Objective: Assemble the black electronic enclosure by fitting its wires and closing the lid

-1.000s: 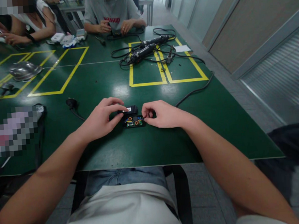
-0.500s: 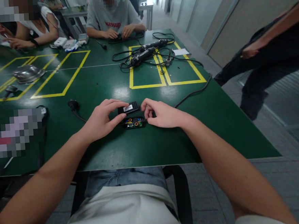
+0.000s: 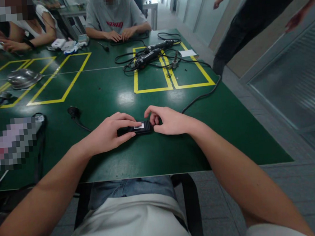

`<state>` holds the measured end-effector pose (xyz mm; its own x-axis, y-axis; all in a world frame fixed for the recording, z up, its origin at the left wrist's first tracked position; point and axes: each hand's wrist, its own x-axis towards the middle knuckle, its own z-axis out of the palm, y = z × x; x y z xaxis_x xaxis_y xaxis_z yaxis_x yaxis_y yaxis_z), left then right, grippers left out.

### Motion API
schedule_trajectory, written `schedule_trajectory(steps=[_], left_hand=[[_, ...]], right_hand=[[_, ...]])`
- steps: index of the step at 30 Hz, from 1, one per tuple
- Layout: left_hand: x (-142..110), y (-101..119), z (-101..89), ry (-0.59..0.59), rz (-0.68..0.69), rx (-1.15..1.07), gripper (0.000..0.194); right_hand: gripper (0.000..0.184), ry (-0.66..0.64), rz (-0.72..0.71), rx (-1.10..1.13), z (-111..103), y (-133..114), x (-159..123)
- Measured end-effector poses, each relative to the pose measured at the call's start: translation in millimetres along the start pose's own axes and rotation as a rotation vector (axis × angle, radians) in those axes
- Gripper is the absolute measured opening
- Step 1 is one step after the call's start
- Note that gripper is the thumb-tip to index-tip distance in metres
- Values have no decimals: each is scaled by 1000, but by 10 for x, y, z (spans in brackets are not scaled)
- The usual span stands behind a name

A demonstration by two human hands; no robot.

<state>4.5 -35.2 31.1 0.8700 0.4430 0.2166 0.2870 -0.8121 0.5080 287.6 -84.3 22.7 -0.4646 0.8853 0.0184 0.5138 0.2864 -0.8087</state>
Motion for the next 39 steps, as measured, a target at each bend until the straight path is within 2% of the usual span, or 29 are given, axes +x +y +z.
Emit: schedule_trajectory(steps=[7,9,13,20,25,28,31,34,37,39], left_hand=[[-13,44,-32,155,0,4,39],[-13,37,-35,125,3,3,38],[-10,0,-20,-17,-14,20,32],[-3,23,-13,-4,-49,-2,35],[16,35,-27,144,-119,-15,40],[29,-19,-15,225,-238,82,29],[35,-89,12,151,-298,178,16],[27,-111,8,91,-239,170,11],[3,-67,-47,115,-163,150,14],[-14,-23,-90,65,-144,114,15]], right_hand=[[45,1,35,-21,-4,-42,-4],[45,1,31,-23,-1,-41,-2],[47,-2,21,-26,8,-24,0],[45,-12,24,-22,2,-41,-10],[45,8,47,2,2,-51,-14],[42,17,45,30,13,-40,-14],[31,24,34,7,21,-35,-12],[21,23,23,-32,25,-46,-8],[20,32,21,-37,32,-64,-3],[19,37,18,-44,38,-71,0]])
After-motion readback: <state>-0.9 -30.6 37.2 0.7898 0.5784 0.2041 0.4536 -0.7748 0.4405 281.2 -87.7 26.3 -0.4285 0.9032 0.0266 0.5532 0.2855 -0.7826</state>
